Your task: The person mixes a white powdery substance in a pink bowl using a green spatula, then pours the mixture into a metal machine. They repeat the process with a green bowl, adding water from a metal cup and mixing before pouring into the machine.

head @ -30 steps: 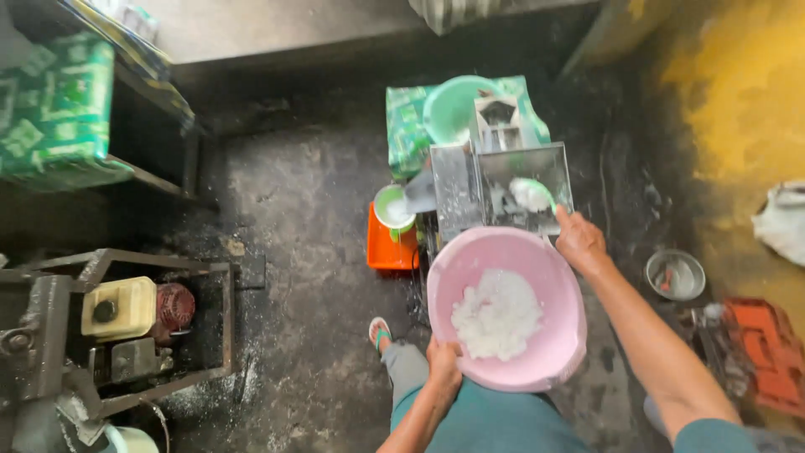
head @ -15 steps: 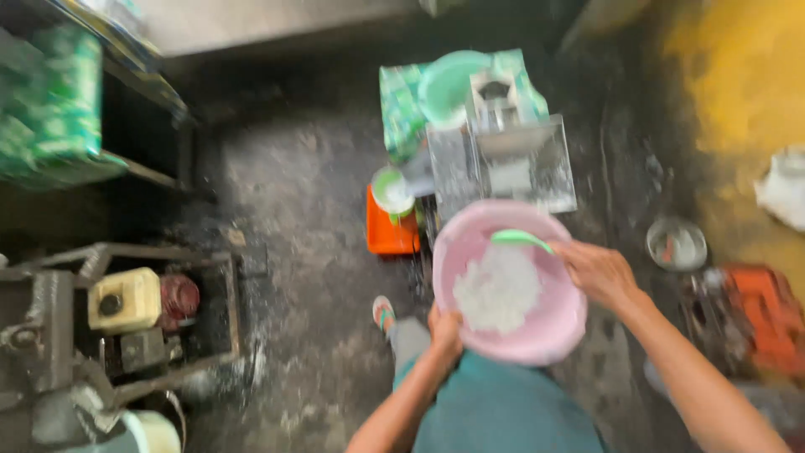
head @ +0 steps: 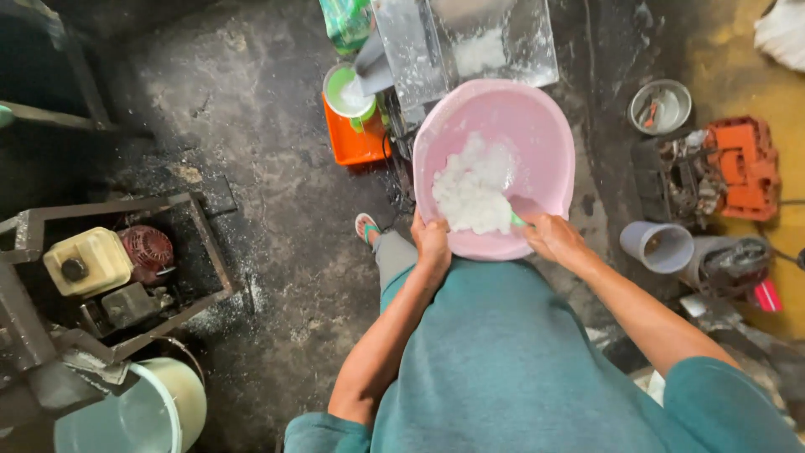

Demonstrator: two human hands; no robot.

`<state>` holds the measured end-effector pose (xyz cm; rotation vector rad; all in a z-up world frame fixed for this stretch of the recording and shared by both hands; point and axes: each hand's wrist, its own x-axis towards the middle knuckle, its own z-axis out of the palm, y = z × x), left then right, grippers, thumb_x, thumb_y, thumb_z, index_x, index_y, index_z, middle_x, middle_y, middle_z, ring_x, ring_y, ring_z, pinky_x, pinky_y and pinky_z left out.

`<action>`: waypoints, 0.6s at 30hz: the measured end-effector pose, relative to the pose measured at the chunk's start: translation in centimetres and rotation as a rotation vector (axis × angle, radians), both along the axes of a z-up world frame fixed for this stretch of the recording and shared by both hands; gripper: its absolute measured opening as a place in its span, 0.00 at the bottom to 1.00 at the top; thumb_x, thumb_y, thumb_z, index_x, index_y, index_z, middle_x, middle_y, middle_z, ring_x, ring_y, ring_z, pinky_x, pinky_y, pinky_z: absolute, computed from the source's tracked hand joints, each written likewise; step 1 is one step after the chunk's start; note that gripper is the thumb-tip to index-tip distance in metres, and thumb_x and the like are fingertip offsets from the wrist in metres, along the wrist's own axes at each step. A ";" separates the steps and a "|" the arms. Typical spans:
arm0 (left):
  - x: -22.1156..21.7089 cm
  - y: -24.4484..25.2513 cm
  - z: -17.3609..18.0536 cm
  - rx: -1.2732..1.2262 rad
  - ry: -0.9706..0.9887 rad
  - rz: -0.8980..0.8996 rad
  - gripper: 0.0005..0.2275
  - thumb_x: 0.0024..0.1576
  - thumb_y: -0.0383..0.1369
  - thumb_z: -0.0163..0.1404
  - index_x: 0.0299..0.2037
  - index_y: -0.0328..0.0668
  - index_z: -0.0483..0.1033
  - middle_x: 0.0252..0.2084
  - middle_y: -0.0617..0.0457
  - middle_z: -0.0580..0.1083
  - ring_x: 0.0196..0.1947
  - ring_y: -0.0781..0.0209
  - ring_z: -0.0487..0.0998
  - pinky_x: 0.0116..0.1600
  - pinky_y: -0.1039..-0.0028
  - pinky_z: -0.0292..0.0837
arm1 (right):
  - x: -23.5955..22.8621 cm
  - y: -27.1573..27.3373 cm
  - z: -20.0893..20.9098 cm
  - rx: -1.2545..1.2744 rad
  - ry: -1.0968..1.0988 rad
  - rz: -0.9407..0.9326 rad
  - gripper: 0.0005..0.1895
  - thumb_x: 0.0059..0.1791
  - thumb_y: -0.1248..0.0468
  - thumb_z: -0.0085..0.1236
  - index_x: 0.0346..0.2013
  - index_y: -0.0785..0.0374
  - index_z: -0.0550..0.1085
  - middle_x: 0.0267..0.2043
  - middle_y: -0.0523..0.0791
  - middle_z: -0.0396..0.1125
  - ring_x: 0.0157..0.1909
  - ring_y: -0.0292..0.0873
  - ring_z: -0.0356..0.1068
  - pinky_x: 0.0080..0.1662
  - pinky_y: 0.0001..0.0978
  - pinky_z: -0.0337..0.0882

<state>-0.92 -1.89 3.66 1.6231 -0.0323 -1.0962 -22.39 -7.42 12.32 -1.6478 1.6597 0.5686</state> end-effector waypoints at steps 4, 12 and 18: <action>-0.3 -0.3 1.9 -0.147 0.027 0.029 0.42 0.31 0.13 0.41 0.65 0.41 0.71 0.55 0.42 0.75 0.54 0.56 0.73 0.60 0.61 0.69 | 1.8 0.3 -1.5 -0.120 -0.310 -0.172 0.15 0.48 0.52 0.54 0.47 0.47 0.81 0.40 0.56 0.75 0.48 0.63 0.74 0.49 0.57 0.72; -0.1 -0.3 1.5 -0.121 0.039 0.037 0.42 0.28 0.13 0.41 0.61 0.44 0.75 0.48 0.47 0.78 0.48 0.57 0.76 0.57 0.65 0.70 | 3.4 -1.9 2.0 -0.087 -0.648 -0.283 0.18 0.49 0.55 0.58 0.54 0.46 0.78 0.46 0.54 0.74 0.52 0.57 0.73 0.53 0.50 0.69; 1.2 0.3 2.5 -0.012 0.017 0.057 0.37 0.27 0.15 0.42 0.53 0.50 0.80 0.40 0.51 0.80 0.43 0.60 0.78 0.52 0.65 0.72 | 1.1 -2.8 3.8 -0.056 -0.758 -0.264 0.19 0.50 0.62 0.57 0.56 0.52 0.77 0.19 0.44 0.67 0.25 0.37 0.61 0.32 0.34 0.67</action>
